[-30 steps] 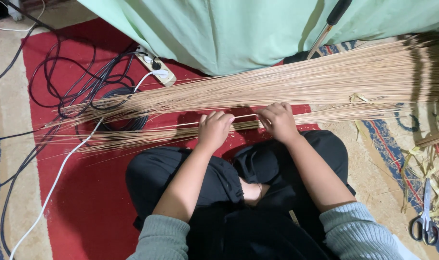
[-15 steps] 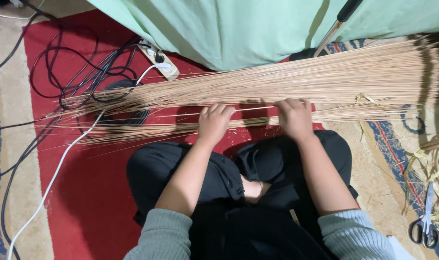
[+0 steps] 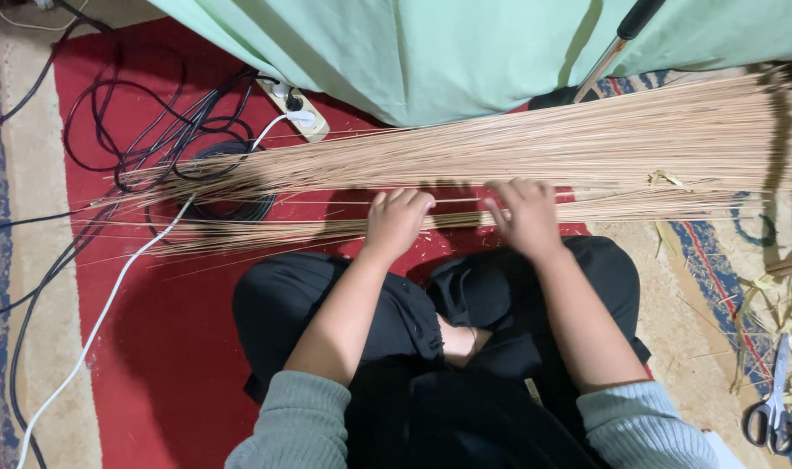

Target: Aligning long thin wooden sticks by pulling them through a bundle

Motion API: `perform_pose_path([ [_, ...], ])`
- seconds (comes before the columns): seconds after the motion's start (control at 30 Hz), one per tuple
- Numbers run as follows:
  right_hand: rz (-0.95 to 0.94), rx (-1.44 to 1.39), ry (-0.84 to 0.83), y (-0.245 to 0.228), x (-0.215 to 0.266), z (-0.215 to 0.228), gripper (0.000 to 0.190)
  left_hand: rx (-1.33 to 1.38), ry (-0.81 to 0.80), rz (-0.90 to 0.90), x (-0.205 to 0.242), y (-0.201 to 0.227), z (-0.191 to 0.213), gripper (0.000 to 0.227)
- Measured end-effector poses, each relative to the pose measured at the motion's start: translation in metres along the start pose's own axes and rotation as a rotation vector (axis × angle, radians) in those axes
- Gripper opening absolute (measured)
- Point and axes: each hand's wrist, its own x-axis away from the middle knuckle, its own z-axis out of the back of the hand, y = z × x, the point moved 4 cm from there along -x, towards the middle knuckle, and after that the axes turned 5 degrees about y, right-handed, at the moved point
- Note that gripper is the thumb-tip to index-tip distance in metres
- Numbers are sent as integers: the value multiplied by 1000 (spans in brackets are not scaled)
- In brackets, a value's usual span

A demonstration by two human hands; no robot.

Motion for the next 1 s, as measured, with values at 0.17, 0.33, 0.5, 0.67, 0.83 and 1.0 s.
perform_pose_path([
  [0.17,181,44,107,-8,-4,-5,17,0,16,5,2,-2,6,9],
  [0.33,-74,180,180,54,9,2,14,-136,84,84,5,-34,8,5],
  [0.5,94,5,112,7,8,-26,14,-52,85,-15,4,-8,-2,4],
  [0.67,110,-73,127,-4,1,-22,12,-17,59,25,5,-11,6,9],
  [0.83,116,-95,178,-8,4,-13,14,88,53,82,-6,-6,23,13],
  [1.0,155,-88,298,-14,0,-3,10,103,71,98,-5,-8,19,11],
])
